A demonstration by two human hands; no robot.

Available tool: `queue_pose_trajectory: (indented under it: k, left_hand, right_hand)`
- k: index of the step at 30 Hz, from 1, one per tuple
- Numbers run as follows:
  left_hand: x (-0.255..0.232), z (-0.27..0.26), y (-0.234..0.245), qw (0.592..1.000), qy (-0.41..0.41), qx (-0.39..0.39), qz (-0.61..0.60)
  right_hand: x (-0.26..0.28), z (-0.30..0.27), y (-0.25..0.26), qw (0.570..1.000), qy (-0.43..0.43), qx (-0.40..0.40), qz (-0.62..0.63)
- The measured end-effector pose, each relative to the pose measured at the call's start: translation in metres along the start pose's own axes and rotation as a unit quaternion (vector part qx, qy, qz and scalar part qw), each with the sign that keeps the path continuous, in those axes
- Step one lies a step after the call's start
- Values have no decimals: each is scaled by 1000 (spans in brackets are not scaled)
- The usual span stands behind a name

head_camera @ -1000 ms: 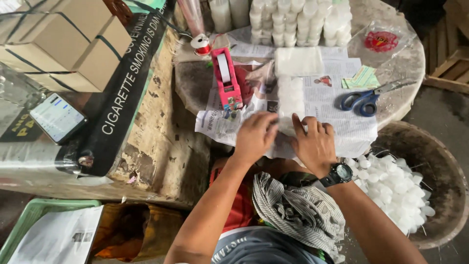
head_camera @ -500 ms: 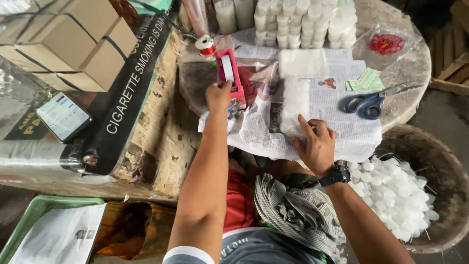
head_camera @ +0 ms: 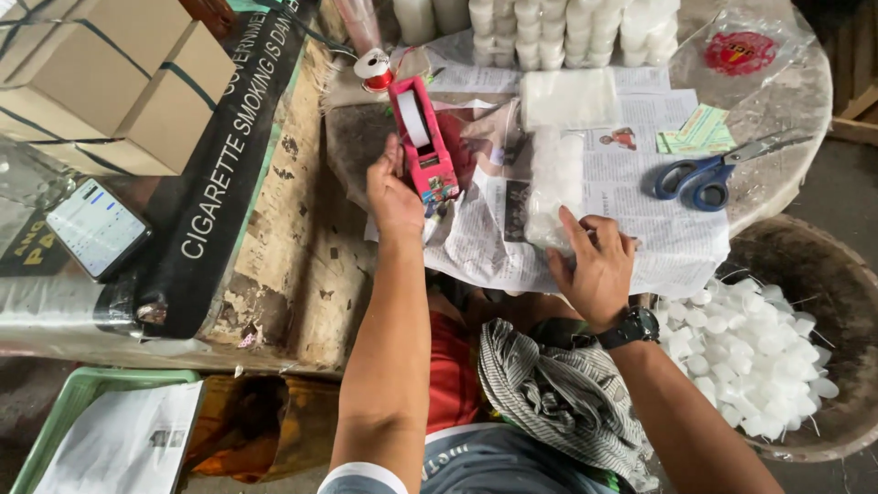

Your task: Grouping small white candles, placing them into plastic sleeves, and trimming the excess with scissors.

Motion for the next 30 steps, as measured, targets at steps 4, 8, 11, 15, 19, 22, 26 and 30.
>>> queue_pose_trajectory:
  k: [4,8,11,15,19,22,26,30]
  left_hand:
    - [3,-5,0,989,-16,-37,143]
    - [4,-11,17,899,-129,-10,419]
    - [7,-23,14,849,-161,17,504]
    - [0,-46,6,806,-199,15,558]
    - [4,-38,10,775,-280,-9,566]
    - [-1,-51,-6,740,-312,-17,596]
    - [-9,-53,-10,746,-294,10,598]
    - [-21,-51,-24,642,-329,68,689]
  right_hand:
    - [0,-1,1,1000,5,-4,-8]
    - [0,-5,-1,1000,8,-3,-15]
    - [0,-4,0,1000,3,-8,-16]
    - [0,-5,-1,1000,-2,-1,-20]
    - [1,-4,-2,1000,4,4,-26]
    - [-2,-5,-5,1000,7,12,-27]
    - [-2,-4,-5,1000,10,-7,-10]
    - [1,-2,-3,1000,3,-13,-13]
Point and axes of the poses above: each hand's wrist, its own z-axis towards the middle knuckle, its own y-axis out of the back of the hand, x = y × z, the point moved 3 cm from there along z, towards the middle knuckle, and after that the axes turned 14 degrees about -z, right-handed, at the moved point
